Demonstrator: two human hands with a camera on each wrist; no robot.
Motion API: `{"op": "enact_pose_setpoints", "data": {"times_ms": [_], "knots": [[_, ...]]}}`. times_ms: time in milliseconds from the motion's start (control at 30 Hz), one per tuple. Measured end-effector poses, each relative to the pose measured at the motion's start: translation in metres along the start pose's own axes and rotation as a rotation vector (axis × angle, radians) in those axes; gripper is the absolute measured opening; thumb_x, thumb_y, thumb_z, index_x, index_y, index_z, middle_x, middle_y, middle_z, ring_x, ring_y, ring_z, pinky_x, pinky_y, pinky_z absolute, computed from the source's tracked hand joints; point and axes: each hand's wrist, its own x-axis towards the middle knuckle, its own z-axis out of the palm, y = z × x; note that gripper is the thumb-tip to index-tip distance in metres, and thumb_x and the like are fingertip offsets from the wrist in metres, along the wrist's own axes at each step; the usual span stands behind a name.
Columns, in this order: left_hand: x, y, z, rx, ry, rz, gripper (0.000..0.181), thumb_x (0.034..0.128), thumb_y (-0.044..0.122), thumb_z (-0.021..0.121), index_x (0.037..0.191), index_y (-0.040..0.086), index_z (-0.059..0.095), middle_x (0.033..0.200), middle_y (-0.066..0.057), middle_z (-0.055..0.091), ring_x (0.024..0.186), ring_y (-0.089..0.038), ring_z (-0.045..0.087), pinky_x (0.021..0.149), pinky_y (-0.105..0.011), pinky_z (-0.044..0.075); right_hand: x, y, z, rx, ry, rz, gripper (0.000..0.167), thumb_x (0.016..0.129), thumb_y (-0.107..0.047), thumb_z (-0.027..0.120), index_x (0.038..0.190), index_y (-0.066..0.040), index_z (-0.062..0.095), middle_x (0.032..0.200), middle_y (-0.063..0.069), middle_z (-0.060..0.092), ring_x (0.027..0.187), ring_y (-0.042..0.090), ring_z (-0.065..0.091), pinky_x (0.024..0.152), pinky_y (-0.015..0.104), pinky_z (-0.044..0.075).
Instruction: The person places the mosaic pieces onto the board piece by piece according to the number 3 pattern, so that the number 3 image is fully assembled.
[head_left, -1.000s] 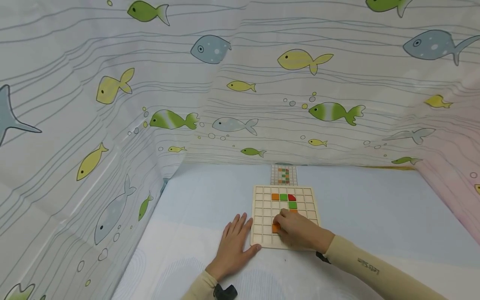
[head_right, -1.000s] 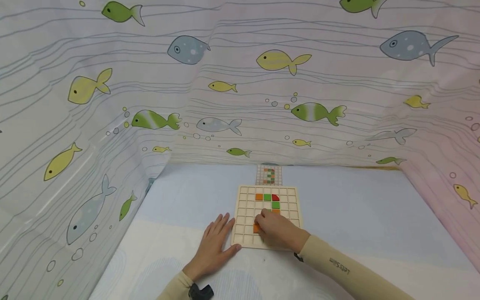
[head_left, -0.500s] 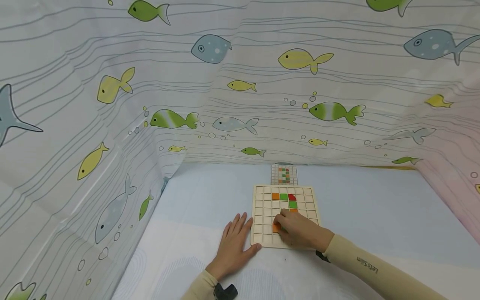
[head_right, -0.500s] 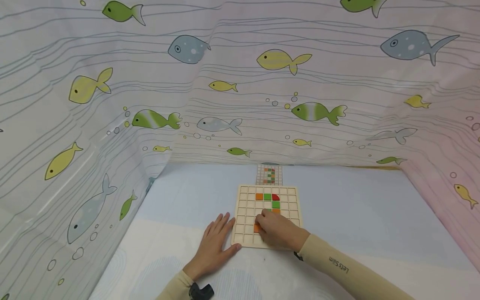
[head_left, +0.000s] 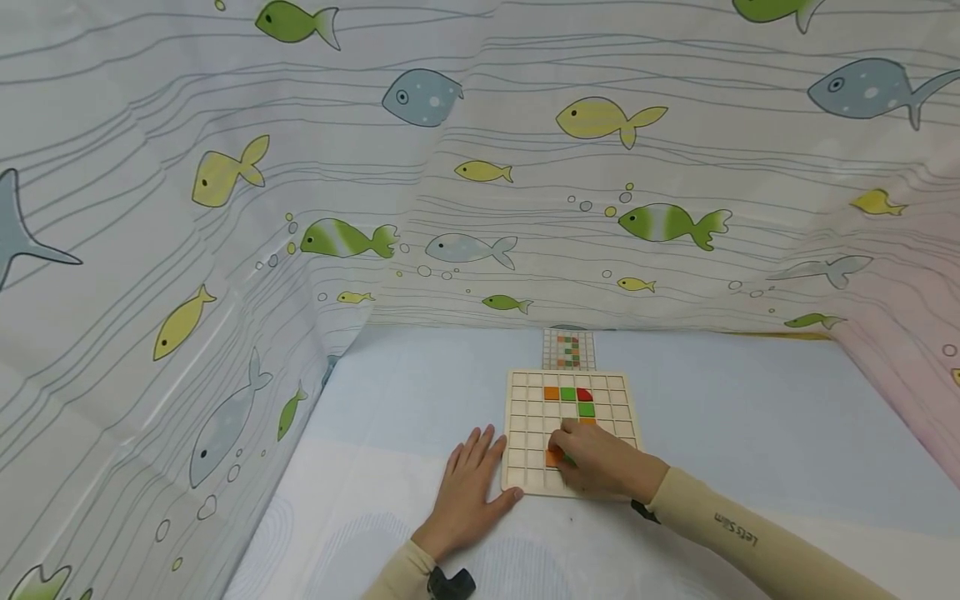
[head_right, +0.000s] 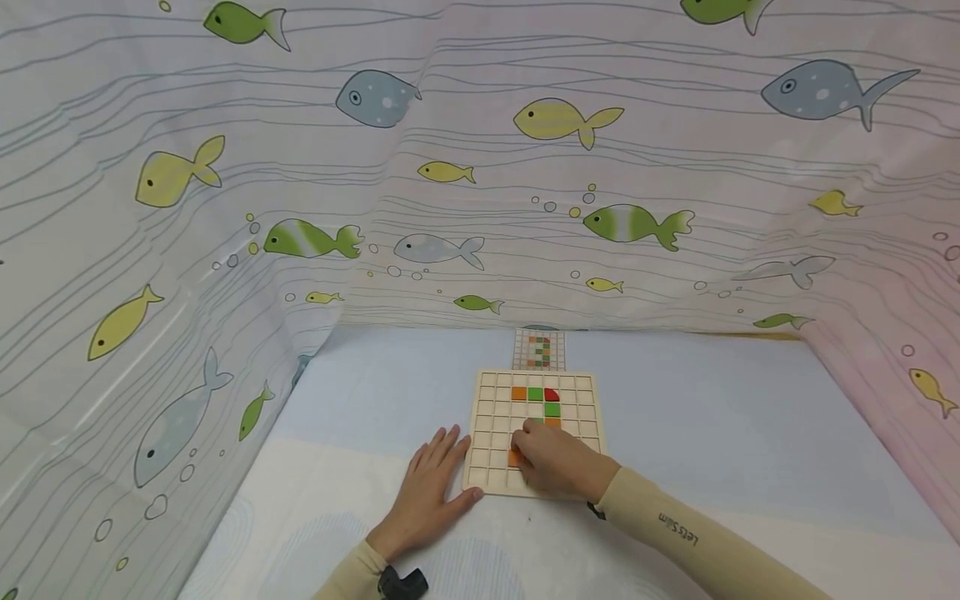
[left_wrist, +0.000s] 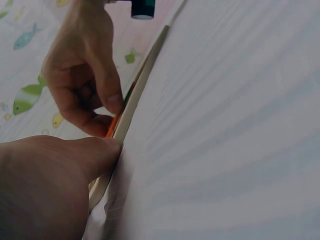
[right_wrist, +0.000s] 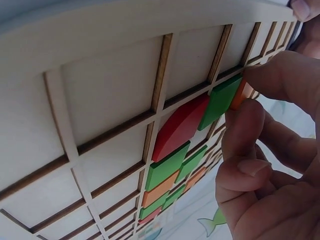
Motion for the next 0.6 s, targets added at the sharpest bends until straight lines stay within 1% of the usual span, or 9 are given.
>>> {"op": "enact_pose_setpoints", "data": {"times_ms": [267, 467, 600], "knots": [[0.0001, -0.0002, -0.0005, 0.005, 0.014, 0.011, 0.076, 0.1001, 0.051, 0.065, 0.161, 0.01, 0.045, 0.171, -0.017, 0.036, 0.161, -0.041, 0.029, 0.127, -0.065, 0.025, 0.0002, -0.0009, -0.0015, 0.01, -0.001, -0.005, 0.014, 0.092, -0.008, 0.077, 0.106, -0.005, 0.075, 0.091, -0.001, 0.063, 0.071, 0.005, 0.054, 0.066, 0.022, 0.055], [0.0004, -0.0002, -0.0008, 0.008, 0.0, -0.001, 0.077, 0.1001, 0.053, 0.065, 0.162, 0.012, 0.043, 0.173, -0.015, 0.034, 0.162, -0.038, 0.026, 0.129, -0.063, 0.023, 0.0007, -0.0004, 0.0006, 0.024, 0.003, 0.009, 0.015, 0.094, -0.011, 0.074, 0.107, -0.006, 0.076, 0.092, -0.002, 0.063, 0.07, 0.004, 0.052, 0.066, 0.022, 0.054], [0.0001, 0.0, -0.0006, 0.008, -0.001, -0.002, 0.078, 0.1, 0.052, 0.065, 0.162, 0.011, 0.043, 0.173, -0.015, 0.034, 0.162, -0.038, 0.026, 0.129, -0.063, 0.023, 0.0005, 0.0001, 0.0023, 0.026, 0.012, 0.008, 0.013, 0.095, -0.012, 0.074, 0.106, -0.007, 0.075, 0.092, -0.003, 0.063, 0.071, 0.004, 0.052, 0.066, 0.022, 0.053]]}}
